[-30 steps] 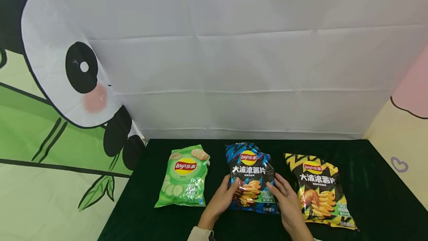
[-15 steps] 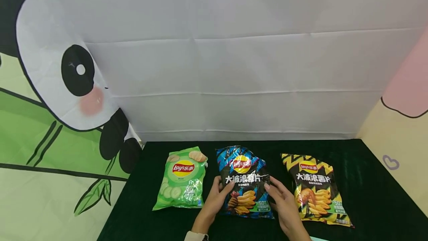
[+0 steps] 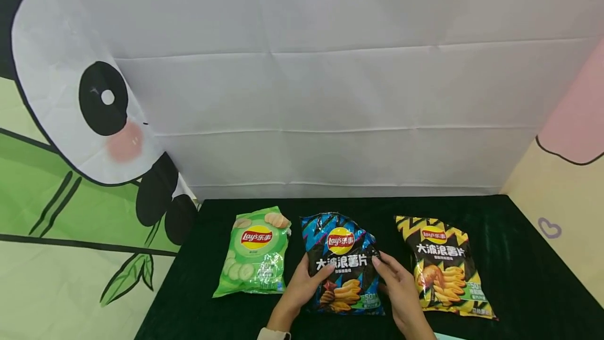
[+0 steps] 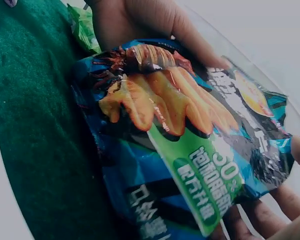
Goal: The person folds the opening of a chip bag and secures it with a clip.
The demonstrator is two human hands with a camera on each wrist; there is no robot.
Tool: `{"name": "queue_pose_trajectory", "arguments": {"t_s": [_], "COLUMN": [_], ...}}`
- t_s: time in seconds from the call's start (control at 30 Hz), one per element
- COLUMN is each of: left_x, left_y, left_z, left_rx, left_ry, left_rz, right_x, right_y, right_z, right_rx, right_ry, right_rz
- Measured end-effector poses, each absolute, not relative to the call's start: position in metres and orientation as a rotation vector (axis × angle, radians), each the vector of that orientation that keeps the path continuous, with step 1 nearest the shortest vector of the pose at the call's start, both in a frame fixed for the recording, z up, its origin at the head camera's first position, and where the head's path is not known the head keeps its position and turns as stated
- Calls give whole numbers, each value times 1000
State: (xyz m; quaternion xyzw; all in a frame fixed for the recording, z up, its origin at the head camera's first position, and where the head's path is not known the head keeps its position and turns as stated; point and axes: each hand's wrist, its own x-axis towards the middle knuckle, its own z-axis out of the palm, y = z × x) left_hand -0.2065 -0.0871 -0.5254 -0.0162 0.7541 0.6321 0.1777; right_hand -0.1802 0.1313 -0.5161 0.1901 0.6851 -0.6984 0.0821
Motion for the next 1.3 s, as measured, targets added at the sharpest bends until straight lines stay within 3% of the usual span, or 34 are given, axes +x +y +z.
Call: {"name": "queue_pose_trajectory", "arguments": {"t_s": [0.57,0.93,1.3], "left_x": [-202,-206,-230], "left_y": [-89,-103,-127], "left_z": [-512,-503,-447], "left_rx": [91,-48,392], "left_ry": [2099,2221,2553], "left_rz": [1812,1833,1974], "right_x": [-176,-175,-171], "right_y": [128,127,126], "right_z": [-504,-501,-497], "right_rx": [544,568,551], "right_ry": [2151,2130,2137], "right_rz": [-2177,-2222,-2198]}}
